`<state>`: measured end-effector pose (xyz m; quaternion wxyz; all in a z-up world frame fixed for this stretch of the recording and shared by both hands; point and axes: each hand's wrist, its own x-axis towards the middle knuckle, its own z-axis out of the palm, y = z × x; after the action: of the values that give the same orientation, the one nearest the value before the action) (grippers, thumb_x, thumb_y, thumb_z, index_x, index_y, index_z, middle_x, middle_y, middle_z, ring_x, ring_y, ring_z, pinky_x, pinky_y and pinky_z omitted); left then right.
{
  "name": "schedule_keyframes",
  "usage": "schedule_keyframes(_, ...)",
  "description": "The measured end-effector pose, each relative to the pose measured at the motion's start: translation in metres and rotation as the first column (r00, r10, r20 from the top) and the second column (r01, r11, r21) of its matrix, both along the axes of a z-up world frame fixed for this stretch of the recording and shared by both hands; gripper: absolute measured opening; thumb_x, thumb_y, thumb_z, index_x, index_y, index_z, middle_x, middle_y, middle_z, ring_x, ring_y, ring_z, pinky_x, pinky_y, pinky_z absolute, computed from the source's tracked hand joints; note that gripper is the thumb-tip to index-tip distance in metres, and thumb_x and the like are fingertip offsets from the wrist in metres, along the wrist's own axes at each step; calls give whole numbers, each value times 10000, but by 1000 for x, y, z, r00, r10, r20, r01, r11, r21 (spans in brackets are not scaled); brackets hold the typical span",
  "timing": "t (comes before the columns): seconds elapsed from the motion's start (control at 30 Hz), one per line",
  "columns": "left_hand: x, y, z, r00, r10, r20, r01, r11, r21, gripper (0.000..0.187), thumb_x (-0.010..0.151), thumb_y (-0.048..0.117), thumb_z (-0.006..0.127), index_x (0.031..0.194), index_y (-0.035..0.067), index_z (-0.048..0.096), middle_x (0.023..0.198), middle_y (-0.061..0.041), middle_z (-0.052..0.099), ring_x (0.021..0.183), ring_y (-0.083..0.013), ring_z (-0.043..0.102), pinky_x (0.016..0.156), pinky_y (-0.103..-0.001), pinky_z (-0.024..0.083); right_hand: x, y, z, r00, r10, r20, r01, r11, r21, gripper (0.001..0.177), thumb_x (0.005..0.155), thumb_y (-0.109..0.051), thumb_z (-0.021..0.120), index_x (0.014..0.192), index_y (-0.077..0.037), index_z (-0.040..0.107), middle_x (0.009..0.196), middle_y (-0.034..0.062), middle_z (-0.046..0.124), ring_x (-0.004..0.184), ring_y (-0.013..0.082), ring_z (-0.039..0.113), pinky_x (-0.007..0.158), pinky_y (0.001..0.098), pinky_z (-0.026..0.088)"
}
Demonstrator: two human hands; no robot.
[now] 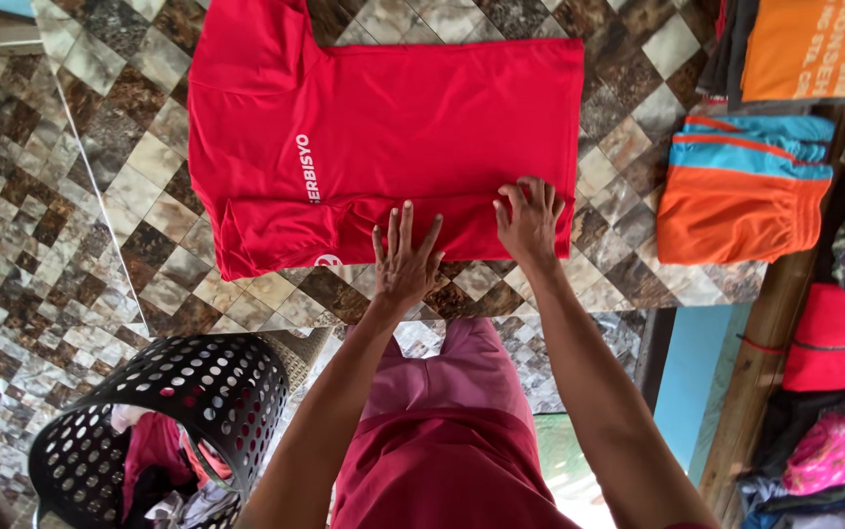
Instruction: The person folds several t-shirts one by one on a tiled table. They smooth each shirt, fold the sleeves and sides, then roll or fold the body into a compact rectangle and place it on a nearby wooden bench. The shirts include a blue one, a red one, and a grey one with red accents.
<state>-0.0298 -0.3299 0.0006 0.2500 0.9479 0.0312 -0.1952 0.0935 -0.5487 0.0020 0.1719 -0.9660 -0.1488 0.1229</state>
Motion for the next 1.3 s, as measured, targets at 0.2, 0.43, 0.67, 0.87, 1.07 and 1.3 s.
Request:
schedule_keyframes(0.2, 9, 53, 13, 941, 298, 158, -300, 954, -8, 541, 1072, 396, 496, 1558, 164, 445, 1603, -257, 300, 1413, -466, 384, 1109, -663, 322, 2, 78, 0, 996, 71, -54, -65, 993, 96, 242, 923, -206, 761, 1139, -165, 661, 1196, 75, 563, 1151, 312, 524, 933, 558, 410)
schedule_keyframes(0.43, 79, 197, 3, 797, 564, 216, -578, 816, 2, 414, 1040, 277, 591, 1416, 107, 551, 1446, -153, 521, 1323, -374, 486, 1063, -554, 385, 65, 234, -12, 994, 101, -44, -84, 953, 289, 307, 922, -183, 774, 1196, -133, 646, 1199, 84, 654, 1134, 340, 573, 937, 530, 458)
schedule_keyframes(0.67, 136, 329, -31, 753, 603, 264, -619, 785, -25, 620, 915, 269, 730, 1456, 93, 484, 1386, -166, 551, 1297, -386, 459, 1034, -555, 370, 159, 350, -55, 989, 148, 11, -145, 952, 271, 836, 852, -304, 871, 1507, -77, 403, 1371, 155, 595, 1266, 396, 527, 1032, 579, 393)
schedule_keyframes(0.87, 133, 373, -41, 821, 566, 68, -562, 824, -70, 743, 724, 373, 894, 1338, 166, 532, 1277, -132, 588, 1224, -362, 478, 1021, -541, 371, 186, 408, -60, 980, 181, -78, -171, 977, 125, 1141, 697, -397, 961, 1551, -76, 276, 1442, 235, 470, 1349, 455, 394, 1026, 690, 272)
schedule_keyframes(1.07, 133, 382, -47, 843, 537, -39, -538, 842, -30, 468, 765, 426, 867, 1080, 139, 673, 1117, -86, 640, 1166, -326, 512, 1022, -531, 377, 193, 439, -72, 958, 113, -264, -124, 992, -22, 702, 768, -458, 914, 1270, -93, 586, 1251, 81, 629, 1272, 348, 471, 1090, 640, 299)
schedule_keyframes(1.3, 123, 403, -43, 861, 484, -155, -507, 842, -185, 270, 889, 269, 816, 975, 71, 652, 1009, -75, 649, 1084, -286, 558, 981, -488, 421, 197, 426, -46, 930, 348, -120, -289, 892, 349, 465, 991, -431, 790, 1079, 5, 656, 973, 158, 691, 836, 270, 673, 739, 435, 548)
